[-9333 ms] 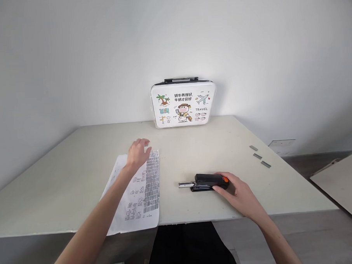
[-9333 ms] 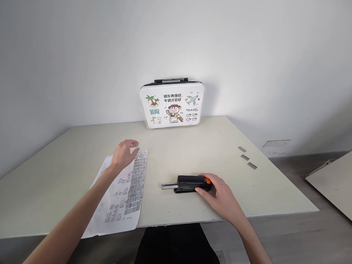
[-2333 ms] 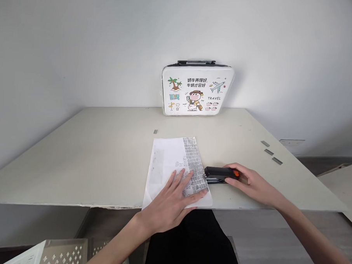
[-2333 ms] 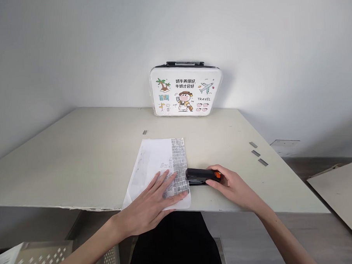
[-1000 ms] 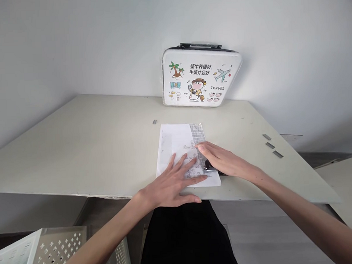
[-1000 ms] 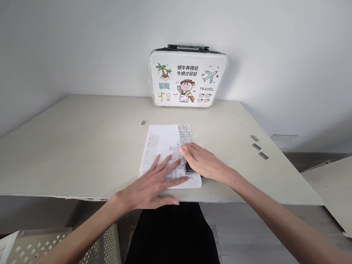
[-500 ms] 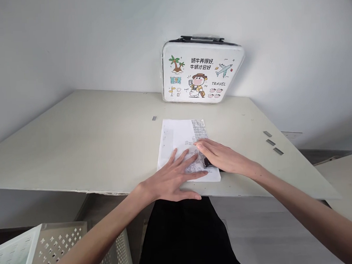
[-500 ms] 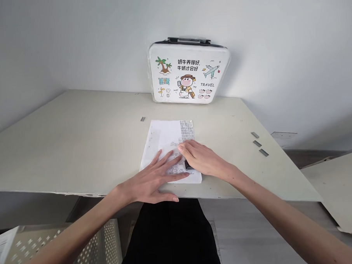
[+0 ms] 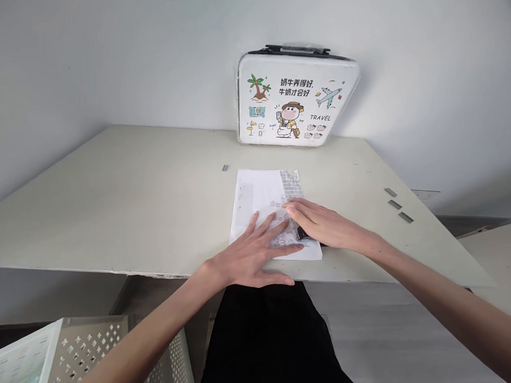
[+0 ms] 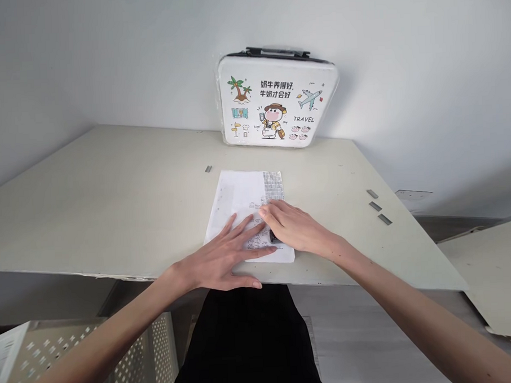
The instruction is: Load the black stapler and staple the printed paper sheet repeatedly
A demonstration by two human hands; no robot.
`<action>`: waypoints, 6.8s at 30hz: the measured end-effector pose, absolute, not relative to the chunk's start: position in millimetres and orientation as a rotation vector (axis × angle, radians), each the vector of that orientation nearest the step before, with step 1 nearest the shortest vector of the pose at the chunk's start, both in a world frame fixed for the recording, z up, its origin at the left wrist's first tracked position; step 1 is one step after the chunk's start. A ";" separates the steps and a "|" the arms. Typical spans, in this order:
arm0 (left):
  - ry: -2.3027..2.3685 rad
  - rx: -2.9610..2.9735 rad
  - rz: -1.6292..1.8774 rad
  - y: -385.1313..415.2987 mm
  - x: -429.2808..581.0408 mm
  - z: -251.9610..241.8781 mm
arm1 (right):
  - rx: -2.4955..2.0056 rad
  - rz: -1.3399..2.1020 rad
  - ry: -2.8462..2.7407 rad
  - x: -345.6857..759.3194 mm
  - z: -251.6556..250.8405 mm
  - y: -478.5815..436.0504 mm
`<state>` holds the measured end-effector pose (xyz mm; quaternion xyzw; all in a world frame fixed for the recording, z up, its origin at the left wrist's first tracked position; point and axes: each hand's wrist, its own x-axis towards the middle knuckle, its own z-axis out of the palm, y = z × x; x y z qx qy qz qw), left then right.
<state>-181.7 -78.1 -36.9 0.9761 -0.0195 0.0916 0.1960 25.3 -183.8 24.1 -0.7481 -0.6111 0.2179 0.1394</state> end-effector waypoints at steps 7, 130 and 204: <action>-0.049 2.739 0.245 -78.2 -180.6 -36.9 | -2.164 0.630 -1.781 24.1 24.3 -183.0; 0.823 2.308 0.679 -45.0 -219.5 -30.5 | -1.560 0.507 -1.270 -5.8 -19.2 -205.2; 0.945 1.512 0.966 -113.5 -224.5 -17.4 | -1.403 0.375 -1.016 -44.2 -19.7 -228.1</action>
